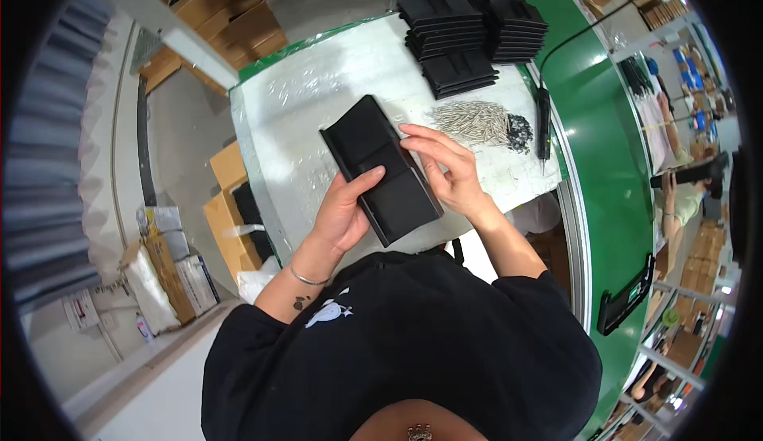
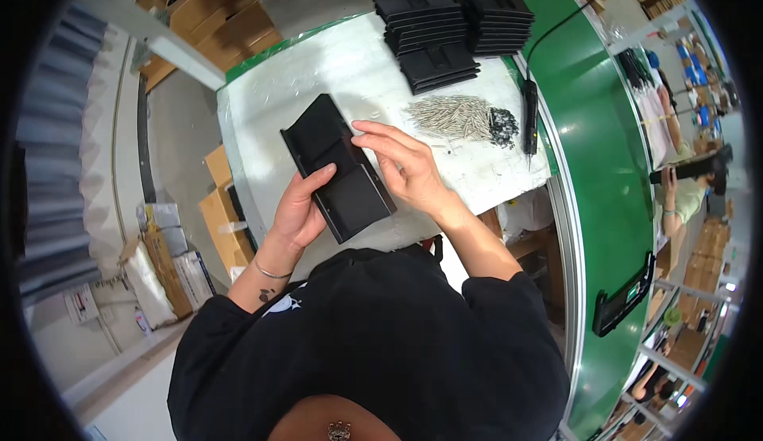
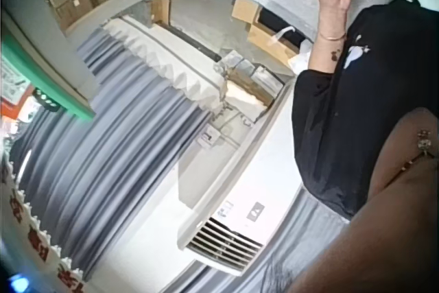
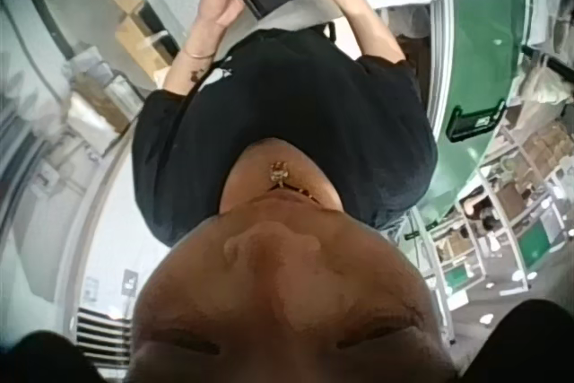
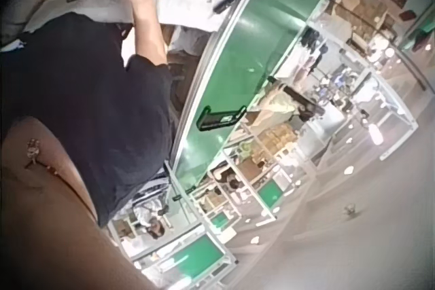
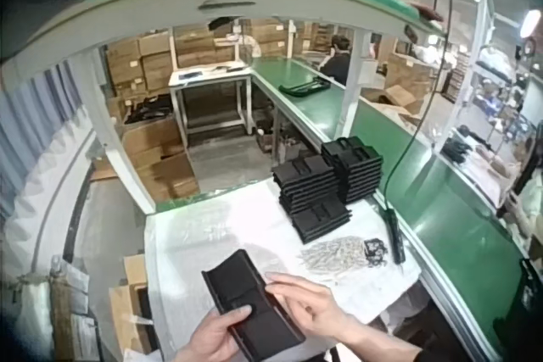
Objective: The person takes stacks of black plastic components out of cardboard boxes, arranges them onto the workstation table by hand, and picks up dropped parts from the floor.
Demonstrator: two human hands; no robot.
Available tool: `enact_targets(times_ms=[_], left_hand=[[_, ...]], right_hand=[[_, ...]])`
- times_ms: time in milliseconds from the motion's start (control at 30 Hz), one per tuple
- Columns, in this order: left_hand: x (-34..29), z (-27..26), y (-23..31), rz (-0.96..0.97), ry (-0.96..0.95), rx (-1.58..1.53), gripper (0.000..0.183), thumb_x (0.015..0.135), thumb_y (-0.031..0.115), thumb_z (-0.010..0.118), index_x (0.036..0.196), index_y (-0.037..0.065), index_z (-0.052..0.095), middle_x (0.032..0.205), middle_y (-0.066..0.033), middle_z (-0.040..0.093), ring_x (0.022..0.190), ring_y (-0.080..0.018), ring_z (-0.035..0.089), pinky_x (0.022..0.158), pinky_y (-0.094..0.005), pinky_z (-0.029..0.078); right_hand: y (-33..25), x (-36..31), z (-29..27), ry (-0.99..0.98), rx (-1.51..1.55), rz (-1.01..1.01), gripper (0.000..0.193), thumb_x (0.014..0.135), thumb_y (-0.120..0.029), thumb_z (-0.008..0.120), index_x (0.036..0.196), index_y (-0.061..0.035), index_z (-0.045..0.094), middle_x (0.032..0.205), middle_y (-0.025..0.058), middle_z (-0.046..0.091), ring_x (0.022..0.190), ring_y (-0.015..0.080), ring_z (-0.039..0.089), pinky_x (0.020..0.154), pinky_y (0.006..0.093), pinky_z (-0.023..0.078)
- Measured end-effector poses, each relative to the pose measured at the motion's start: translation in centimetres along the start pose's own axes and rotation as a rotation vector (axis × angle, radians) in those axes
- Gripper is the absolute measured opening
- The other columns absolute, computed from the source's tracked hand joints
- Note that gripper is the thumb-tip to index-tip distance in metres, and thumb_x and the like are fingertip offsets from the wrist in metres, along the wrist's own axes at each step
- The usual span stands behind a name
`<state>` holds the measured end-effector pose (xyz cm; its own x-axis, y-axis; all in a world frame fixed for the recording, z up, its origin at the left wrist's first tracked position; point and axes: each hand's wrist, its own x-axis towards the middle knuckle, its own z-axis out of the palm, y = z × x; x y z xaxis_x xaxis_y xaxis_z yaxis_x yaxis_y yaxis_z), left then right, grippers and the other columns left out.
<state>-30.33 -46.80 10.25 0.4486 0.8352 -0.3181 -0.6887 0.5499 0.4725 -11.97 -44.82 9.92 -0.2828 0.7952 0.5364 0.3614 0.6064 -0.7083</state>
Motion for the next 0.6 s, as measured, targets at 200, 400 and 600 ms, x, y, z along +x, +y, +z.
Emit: enact_targets(times_ms=[200, 400, 600], left_hand=[[4.7, -1.5, -1.4, 0.227, 0.189, -0.033, 0.032, 0.085, 0.002, 0.054, 0.116, 0.006, 0.048, 0.111, -0.0049, 0.056, 0.101, -0.0171, 0.055, 0.089, -0.0315, 0.046], [9.8, -0.7, -2.2, 0.187, 0.169, 0.109, 0.028, 0.086, 0.01, 0.055, 0.113, 0.01, 0.05, 0.108, -0.0024, 0.056, 0.099, -0.0148, 0.055, 0.089, -0.0355, 0.044], [15.7, -0.8, 2.7, -0.112, 0.141, 0.335, 0.055, 0.085, 0.025, 0.059, 0.132, 0.021, 0.032, 0.113, -0.0051, 0.053, 0.089, -0.0188, 0.058, 0.076, -0.0356, 0.05]], right_hand=[[-0.6, -1.7, 1.7, 0.239, 0.649, 0.86, 0.036, 0.093, -0.016, 0.046, 0.126, -0.0021, 0.04, 0.105, 0.0073, 0.058, 0.093, 0.0141, 0.056, 0.08, 0.0266, 0.046], [4.9, -1.2, 0.9, 0.454, 0.725, 0.725, 0.038, 0.083, -0.011, 0.062, 0.116, -0.0022, 0.047, 0.094, 0.0024, 0.059, 0.085, 0.0081, 0.055, 0.074, 0.0212, 0.044], [14.2, 0.7, -9.8, 0.025, 0.721, 0.813, 0.04, 0.081, -0.006, 0.062, 0.118, -0.0009, 0.049, 0.098, 0.0027, 0.063, 0.087, 0.0095, 0.059, 0.08, 0.0218, 0.046]])
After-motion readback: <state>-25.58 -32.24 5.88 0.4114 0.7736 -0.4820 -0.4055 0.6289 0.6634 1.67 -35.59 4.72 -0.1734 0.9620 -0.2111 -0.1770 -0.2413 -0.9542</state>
